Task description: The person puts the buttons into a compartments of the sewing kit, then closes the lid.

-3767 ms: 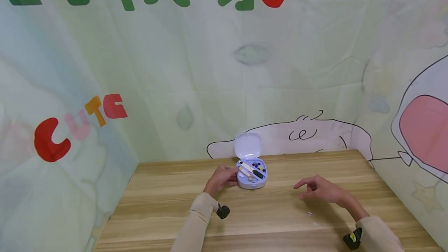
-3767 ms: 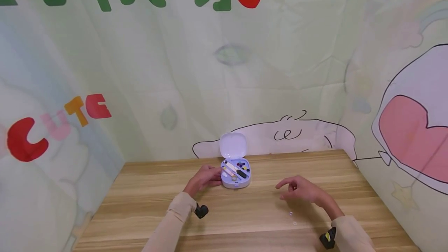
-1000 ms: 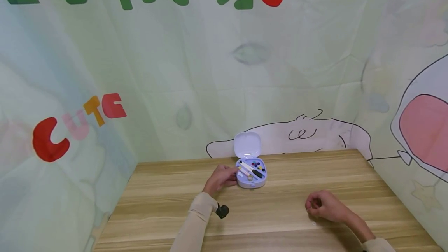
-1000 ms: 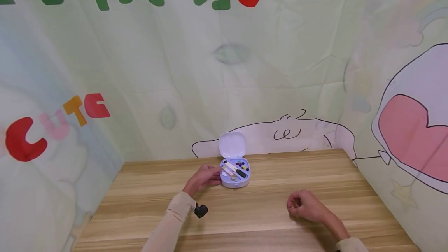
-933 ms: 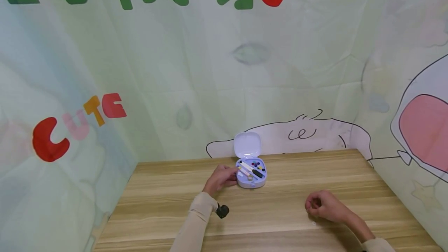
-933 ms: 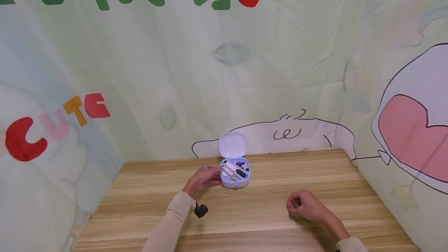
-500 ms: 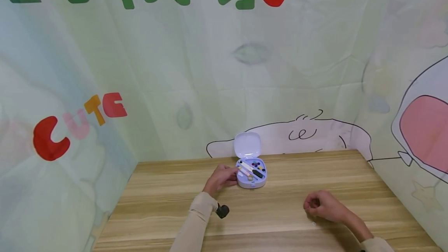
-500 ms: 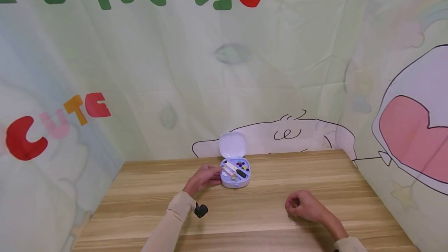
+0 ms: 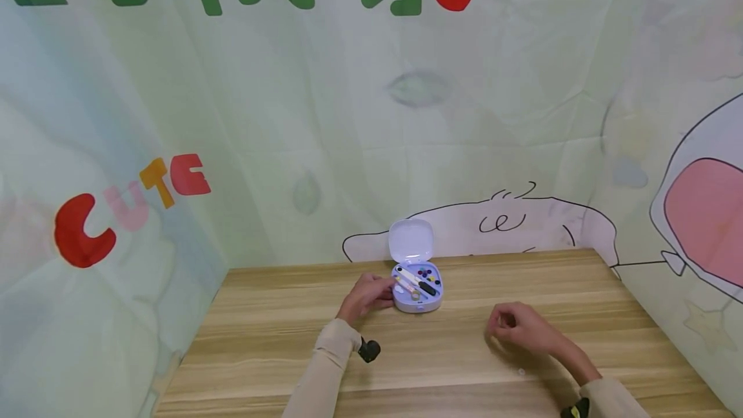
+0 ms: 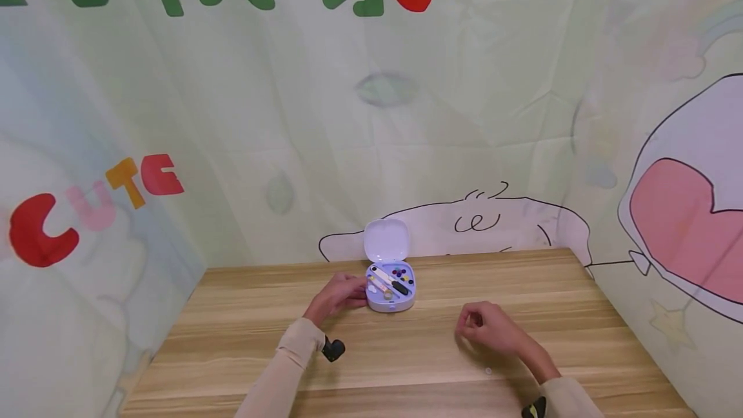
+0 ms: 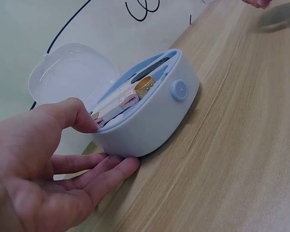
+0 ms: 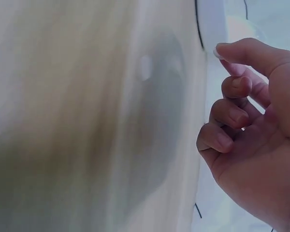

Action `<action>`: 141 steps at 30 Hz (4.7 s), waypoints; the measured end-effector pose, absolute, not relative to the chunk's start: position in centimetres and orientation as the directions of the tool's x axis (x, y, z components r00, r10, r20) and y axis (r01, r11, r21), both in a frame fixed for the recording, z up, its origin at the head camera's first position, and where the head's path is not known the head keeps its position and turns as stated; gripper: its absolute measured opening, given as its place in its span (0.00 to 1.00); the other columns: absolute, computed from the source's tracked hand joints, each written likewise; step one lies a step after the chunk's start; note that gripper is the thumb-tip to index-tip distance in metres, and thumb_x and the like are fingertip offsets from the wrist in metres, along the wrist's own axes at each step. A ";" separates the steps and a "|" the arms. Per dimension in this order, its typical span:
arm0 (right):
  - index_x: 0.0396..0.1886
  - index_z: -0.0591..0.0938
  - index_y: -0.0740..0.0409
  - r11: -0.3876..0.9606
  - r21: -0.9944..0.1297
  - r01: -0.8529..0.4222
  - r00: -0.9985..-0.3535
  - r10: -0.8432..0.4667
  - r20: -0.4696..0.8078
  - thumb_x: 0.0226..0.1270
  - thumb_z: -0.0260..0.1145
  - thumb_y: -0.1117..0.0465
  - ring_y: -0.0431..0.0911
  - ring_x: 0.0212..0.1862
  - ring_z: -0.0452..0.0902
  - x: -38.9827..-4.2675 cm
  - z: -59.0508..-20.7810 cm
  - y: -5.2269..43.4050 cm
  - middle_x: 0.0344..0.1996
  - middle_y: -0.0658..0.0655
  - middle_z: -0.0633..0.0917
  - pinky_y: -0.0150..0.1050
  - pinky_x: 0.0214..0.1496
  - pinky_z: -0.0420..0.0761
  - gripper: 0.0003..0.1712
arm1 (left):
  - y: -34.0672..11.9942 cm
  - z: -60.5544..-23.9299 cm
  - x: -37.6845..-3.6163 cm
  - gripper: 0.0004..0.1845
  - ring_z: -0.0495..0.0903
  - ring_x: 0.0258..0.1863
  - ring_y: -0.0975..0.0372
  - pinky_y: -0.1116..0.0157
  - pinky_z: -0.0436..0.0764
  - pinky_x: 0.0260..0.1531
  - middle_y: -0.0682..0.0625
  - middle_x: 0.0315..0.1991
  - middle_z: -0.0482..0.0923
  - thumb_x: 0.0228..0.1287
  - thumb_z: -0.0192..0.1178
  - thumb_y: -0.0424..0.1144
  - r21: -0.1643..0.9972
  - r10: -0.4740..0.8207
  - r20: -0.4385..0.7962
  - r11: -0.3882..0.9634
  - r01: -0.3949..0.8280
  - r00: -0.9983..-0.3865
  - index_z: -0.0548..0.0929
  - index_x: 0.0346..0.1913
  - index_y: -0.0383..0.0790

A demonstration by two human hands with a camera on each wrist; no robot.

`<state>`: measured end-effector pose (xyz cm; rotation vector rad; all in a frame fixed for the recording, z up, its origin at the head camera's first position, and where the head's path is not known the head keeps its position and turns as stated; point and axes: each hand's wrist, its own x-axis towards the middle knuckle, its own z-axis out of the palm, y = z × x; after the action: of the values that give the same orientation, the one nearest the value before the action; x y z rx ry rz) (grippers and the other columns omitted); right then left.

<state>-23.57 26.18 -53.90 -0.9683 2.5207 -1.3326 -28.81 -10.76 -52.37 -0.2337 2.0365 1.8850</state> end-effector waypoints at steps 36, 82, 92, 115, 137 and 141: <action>0.49 0.84 0.59 0.315 -0.947 0.057 -0.950 -0.274 -0.148 0.75 0.67 0.52 0.57 0.43 0.71 -31.3 -50.8 16.4 0.45 0.64 0.81 0.39 0.37 0.73 0.15 | -10.7 -52.4 -28.9 0.09 0.82 0.37 0.58 0.59 0.89 0.46 0.42 0.38 0.82 0.67 0.60 0.32 0.925 0.104 -0.377 0.090 -0.369 -0.920 0.81 0.44 0.27; 0.67 0.80 0.53 0.434 -0.900 -0.033 -0.917 -0.372 -0.146 0.72 0.69 0.43 0.61 0.49 0.72 -30.6 -48.3 21.2 0.47 0.62 0.81 0.43 0.41 0.77 0.31 | -10.6 -52.1 -28.6 0.11 0.83 0.36 0.57 0.57 0.89 0.46 0.41 0.39 0.83 0.68 0.60 0.31 0.928 0.112 -0.369 0.099 -0.360 -0.922 0.79 0.47 0.24; 0.61 0.83 0.60 0.476 -0.851 -0.224 -0.853 -0.517 -0.065 0.70 0.73 0.53 0.48 0.31 0.70 -28.0 -47.7 24.2 0.28 0.55 0.77 0.34 0.26 0.69 0.25 | -10.6 -52.3 -28.7 0.08 0.82 0.34 0.59 0.60 0.90 0.43 0.43 0.37 0.82 0.67 0.60 0.31 0.932 0.119 -0.360 0.091 -0.351 -0.925 0.80 0.43 0.27; 0.51 0.88 0.59 0.357 -0.870 -0.341 -0.724 -0.690 0.001 0.66 0.75 0.62 0.33 0.27 0.68 -21.1 -52.6 29.9 0.23 0.44 0.76 0.29 0.23 0.69 0.15 | -10.6 -52.2 -28.6 0.13 0.84 0.38 0.57 0.59 0.89 0.45 0.39 0.42 0.85 0.69 0.61 0.33 0.926 0.109 -0.372 0.109 -0.361 -0.922 0.81 0.49 0.24; 0.33 0.89 0.50 0.361 -0.815 -0.453 -0.762 -0.631 0.144 0.59 0.79 0.62 0.30 0.26 0.69 -19.5 -55.2 30.2 0.21 0.40 0.77 0.30 0.21 0.72 0.06 | -10.6 -52.2 -28.7 0.12 0.84 0.37 0.58 0.60 0.89 0.45 0.39 0.41 0.85 0.69 0.60 0.32 0.923 0.100 -0.380 0.108 -0.370 -0.920 0.80 0.48 0.25; 0.29 0.88 0.47 0.383 -0.800 -0.463 -0.771 -0.620 0.149 0.59 0.79 0.61 0.30 0.26 0.69 -19.4 -55.3 30.2 0.20 0.39 0.77 0.29 0.22 0.71 0.06 | -10.7 -52.0 -28.7 0.13 0.84 0.37 0.57 0.59 0.89 0.45 0.38 0.42 0.85 0.69 0.60 0.32 0.923 0.098 -0.381 0.107 -0.371 -0.919 0.80 0.49 0.24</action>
<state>-19.44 30.19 -55.28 -0.9747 2.4626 -1.3368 -28.65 -10.69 -52.04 -0.2668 2.0452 1.8720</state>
